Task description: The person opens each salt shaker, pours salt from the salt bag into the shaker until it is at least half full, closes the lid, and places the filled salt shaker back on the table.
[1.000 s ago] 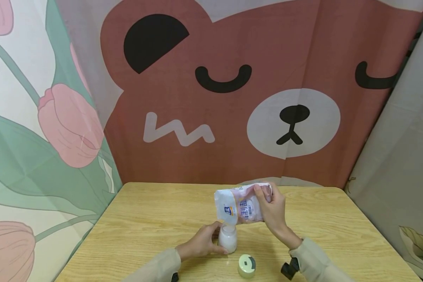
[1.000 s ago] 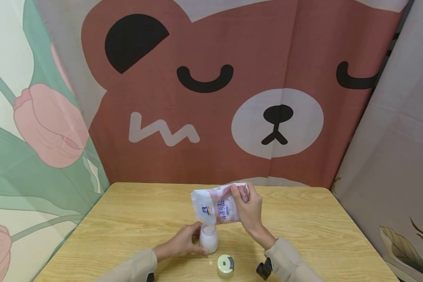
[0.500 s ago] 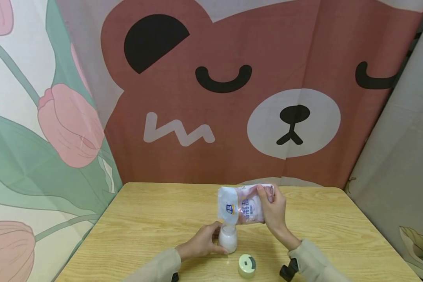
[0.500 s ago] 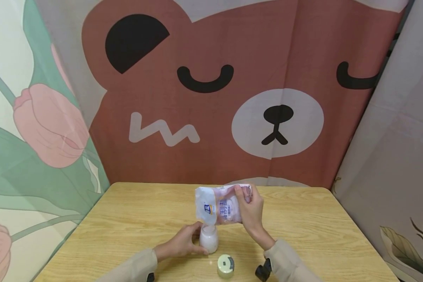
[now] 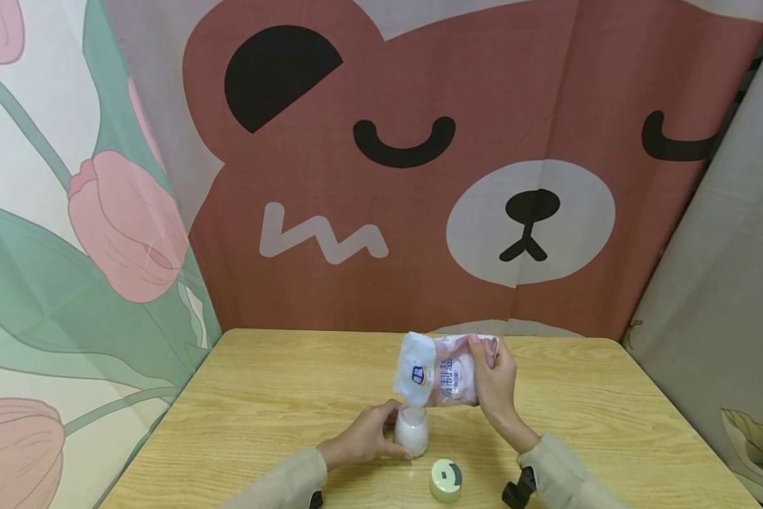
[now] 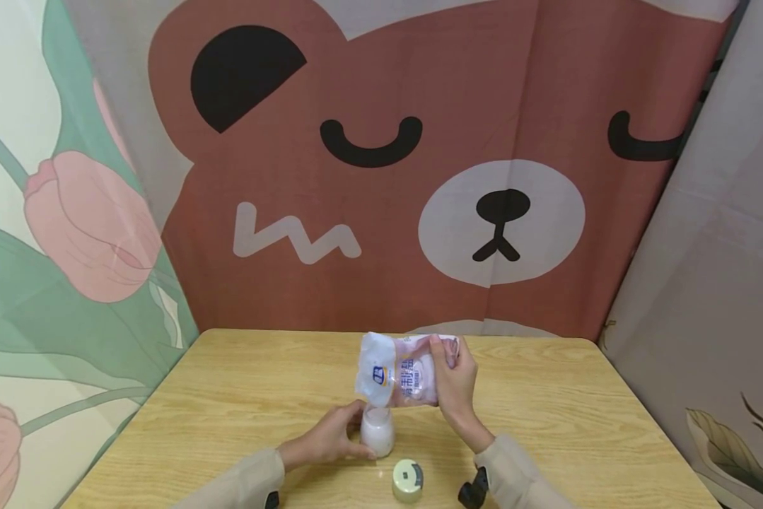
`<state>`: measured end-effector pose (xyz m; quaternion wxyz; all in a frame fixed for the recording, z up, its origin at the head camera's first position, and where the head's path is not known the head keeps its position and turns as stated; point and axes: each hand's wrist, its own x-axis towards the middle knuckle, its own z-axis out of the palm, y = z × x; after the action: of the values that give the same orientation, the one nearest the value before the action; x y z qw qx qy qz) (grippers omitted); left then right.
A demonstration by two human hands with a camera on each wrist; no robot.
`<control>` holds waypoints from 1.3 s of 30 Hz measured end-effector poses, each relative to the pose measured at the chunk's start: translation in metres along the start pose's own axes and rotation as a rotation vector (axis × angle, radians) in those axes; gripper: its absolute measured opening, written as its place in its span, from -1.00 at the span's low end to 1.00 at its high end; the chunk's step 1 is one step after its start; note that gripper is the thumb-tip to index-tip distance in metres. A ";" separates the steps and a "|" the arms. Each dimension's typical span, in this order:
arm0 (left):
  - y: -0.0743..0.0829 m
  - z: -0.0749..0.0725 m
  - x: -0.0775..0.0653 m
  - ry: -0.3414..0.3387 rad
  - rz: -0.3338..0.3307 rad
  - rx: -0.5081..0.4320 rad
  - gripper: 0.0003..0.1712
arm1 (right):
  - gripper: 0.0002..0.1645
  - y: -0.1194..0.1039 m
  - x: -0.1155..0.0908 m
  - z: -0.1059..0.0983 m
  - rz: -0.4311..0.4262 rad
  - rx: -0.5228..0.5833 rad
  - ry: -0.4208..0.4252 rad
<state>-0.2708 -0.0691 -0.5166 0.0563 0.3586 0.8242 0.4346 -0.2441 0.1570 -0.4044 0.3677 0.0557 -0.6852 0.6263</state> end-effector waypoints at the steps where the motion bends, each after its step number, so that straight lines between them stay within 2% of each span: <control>1: 0.000 0.000 0.000 -0.002 -0.002 0.001 -0.29 | -0.66 0.001 0.000 0.000 0.008 0.002 0.002; 7: -0.002 -0.001 0.001 -0.012 -0.015 -0.004 -0.29 | -0.66 0.014 0.000 -0.002 0.055 0.024 0.005; 13: 0.000 -0.001 0.001 -0.019 -0.020 0.008 -0.27 | -0.61 0.051 0.001 -0.001 0.162 0.034 0.050; 19: 0.001 0.000 0.001 -0.009 -0.011 0.014 -0.28 | -0.64 0.063 -0.002 0.000 0.265 0.032 0.099; 24: 0.002 0.000 -0.001 -0.007 0.003 0.012 -0.30 | -0.59 0.067 -0.001 -0.002 0.409 0.034 0.139; 30: 0.003 0.000 -0.001 -0.013 -0.031 0.007 -0.31 | -0.58 0.070 -0.001 -0.006 0.626 0.121 0.155; 39: 0.004 -0.001 0.000 -0.017 -0.042 -0.007 -0.31 | -0.56 0.073 -0.003 -0.007 0.827 0.223 0.173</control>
<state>-0.2690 -0.0681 -0.5127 0.0737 0.3448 0.8296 0.4330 -0.2783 0.1780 -0.4660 0.1340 -0.2367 -0.5446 0.7933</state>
